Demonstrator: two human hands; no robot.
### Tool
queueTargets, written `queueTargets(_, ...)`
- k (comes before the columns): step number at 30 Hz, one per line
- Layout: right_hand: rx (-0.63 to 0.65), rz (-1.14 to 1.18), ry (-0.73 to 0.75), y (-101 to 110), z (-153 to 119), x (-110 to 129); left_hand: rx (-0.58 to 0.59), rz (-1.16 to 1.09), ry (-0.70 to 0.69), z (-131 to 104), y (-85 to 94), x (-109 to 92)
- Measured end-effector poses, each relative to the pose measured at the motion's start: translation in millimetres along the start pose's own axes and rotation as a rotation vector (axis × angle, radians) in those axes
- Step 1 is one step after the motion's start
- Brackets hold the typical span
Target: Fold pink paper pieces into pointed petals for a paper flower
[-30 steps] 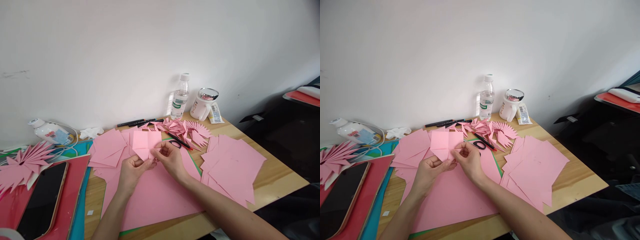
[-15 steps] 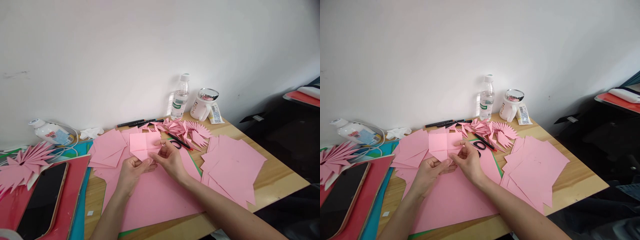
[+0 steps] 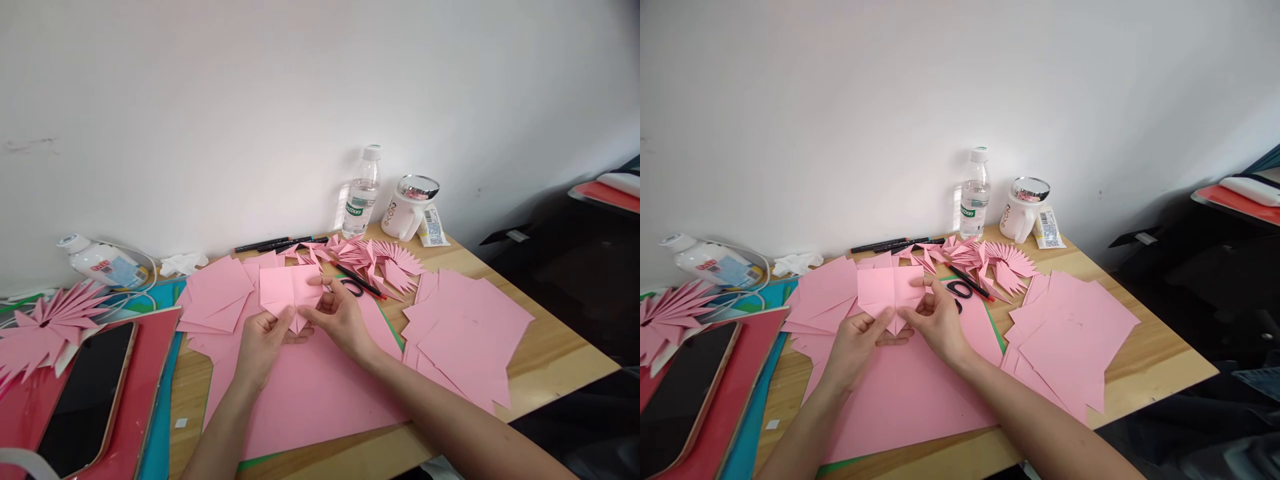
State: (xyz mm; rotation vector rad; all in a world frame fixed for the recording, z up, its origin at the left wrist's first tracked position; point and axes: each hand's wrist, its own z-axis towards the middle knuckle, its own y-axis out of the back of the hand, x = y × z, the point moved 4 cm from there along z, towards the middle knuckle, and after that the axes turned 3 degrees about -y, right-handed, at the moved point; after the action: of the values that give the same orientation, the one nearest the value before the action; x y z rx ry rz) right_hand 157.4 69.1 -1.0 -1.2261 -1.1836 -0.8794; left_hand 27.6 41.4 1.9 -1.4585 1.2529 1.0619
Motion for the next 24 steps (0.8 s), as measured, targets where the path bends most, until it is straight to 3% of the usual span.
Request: queueTargets(24,-0.029,-0.048,0.018,2.1,-0.4,-0.9,0.005,0.026,-0.008,-0.2,-1.8,-1.0)
